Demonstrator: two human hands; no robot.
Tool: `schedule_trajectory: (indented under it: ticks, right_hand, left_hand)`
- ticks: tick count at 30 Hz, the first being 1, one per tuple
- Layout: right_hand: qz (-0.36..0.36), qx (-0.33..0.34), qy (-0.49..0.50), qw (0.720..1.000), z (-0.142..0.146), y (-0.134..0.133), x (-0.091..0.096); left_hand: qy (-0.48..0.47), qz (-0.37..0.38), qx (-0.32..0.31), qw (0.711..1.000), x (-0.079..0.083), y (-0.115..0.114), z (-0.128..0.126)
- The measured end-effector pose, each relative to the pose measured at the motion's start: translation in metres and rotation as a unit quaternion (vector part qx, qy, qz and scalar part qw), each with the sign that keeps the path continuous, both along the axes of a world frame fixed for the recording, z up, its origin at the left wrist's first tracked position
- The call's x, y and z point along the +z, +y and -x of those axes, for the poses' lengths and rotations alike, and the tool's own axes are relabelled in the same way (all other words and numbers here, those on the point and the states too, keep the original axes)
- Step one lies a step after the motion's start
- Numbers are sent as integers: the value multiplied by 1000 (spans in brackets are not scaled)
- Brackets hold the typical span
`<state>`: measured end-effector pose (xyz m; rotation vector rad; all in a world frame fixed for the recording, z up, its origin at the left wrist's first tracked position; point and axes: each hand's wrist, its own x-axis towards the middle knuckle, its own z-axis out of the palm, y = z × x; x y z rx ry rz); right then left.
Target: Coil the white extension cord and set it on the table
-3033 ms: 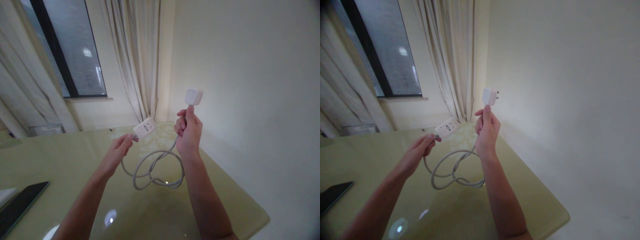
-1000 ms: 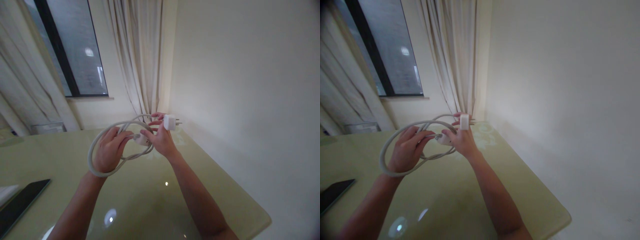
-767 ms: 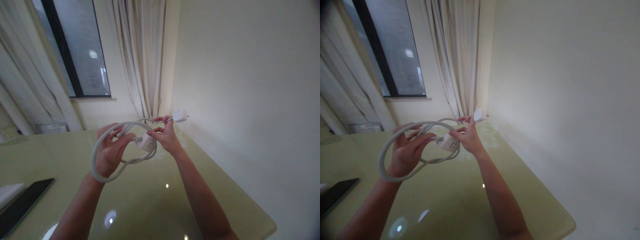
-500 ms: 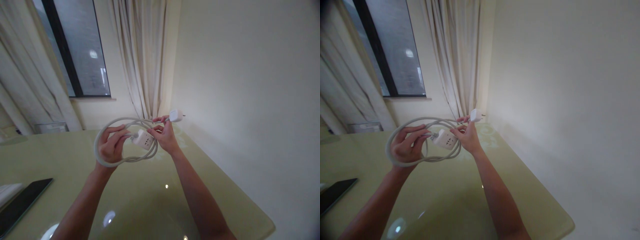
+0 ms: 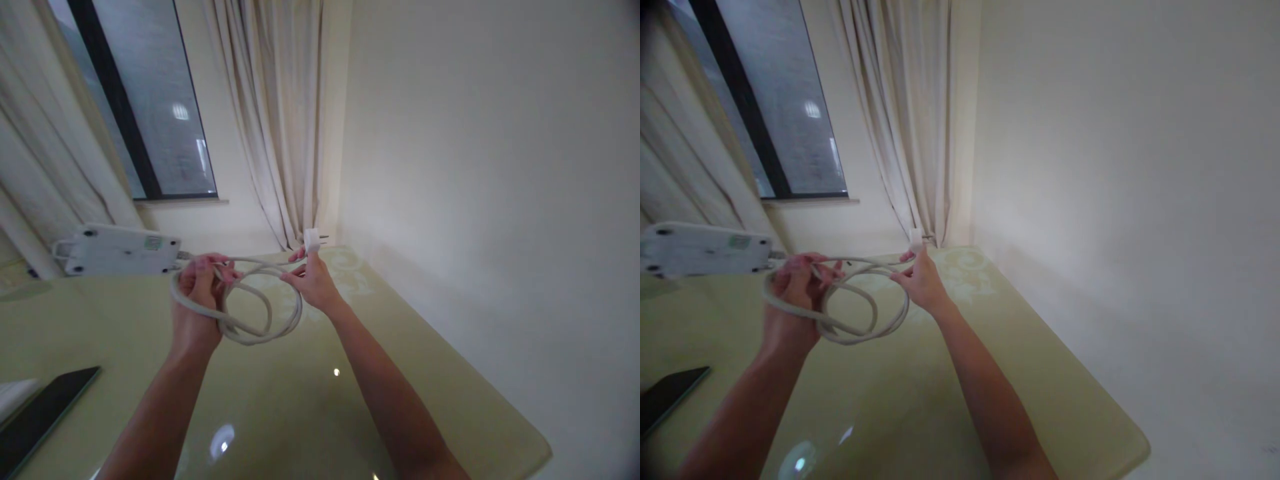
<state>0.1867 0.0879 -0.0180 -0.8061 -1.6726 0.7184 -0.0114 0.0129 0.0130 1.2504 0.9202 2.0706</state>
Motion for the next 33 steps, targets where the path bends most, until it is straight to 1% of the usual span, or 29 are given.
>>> schedule_trajectory:
  ticks: [2, 4, 7, 9, 11, 13, 15, 16, 17, 19, 21, 23, 25, 28, 29, 31, 33]
  right_hand:
    - [-26, -33, -47, 998, 3, -3, 1]
    - [-73, -70, -105, 989, 4, -8, 4]
    - [-157, -92, -191, 965, 4, -17, 12]
    - [-191, -100, -240, 946, 4, -24, 18]
    - [-190, -103, -276, 937, 5, -32, 24]
    - [-162, -75, -283, 943, 5, -39, 29]
    - [-132, -20, -253, 958, 4, -45, 32]
    - [-124, 4, -226, 966, 4, -47, 34]
    - [-121, 18, -194, 973, 2, -48, 34]
    - [-118, 7, -121, 986, -1, -47, 35]
    - [-114, -34, -60, 991, -7, -41, 33]
    - [-108, -74, -25, 991, -13, -30, 29]
    - [-90, -95, -9, 991, -20, -13, 20]
    - [-19, -132, 41, 990, -33, 16, 1]
    - [10, -160, 71, 984, -39, 25, -5]
    - [52, -228, 133, 963, -53, 40, -14]
    - [61, -282, 175, 941, -71, 49, -17]
  left_hand:
    - [-22, 9, -29, 999, 0, 1, 4]
    - [-13, 38, -36, 999, -1, 4, 7]
    - [-1, 52, -35, 998, -4, 9, 7]
    - [8, 46, -37, 998, -7, 14, 5]
    - [17, 47, -40, 998, -11, 19, 5]
    - [51, 69, -31, 996, -15, 23, 10]
    - [123, 114, -17, 986, -20, 25, 19]
    - [167, 137, -23, 976, -22, 25, 25]
    - [208, 155, -42, 965, -24, 25, 31]
    - [271, 168, -109, 942, -28, 24, 40]
    - [298, 160, -166, 926, -36, 26, 46]
    - [282, 158, -179, 929, -49, 31, 49]
    - [227, 176, -175, 942, -68, 40, 52]
    - [122, 229, -175, 950, -100, 54, 64]
    - [99, 244, -172, 949, -110, 58, 69]
    - [79, 266, -152, 949, -129, 62, 80]
    - [93, 285, -133, 945, -143, 65, 90]
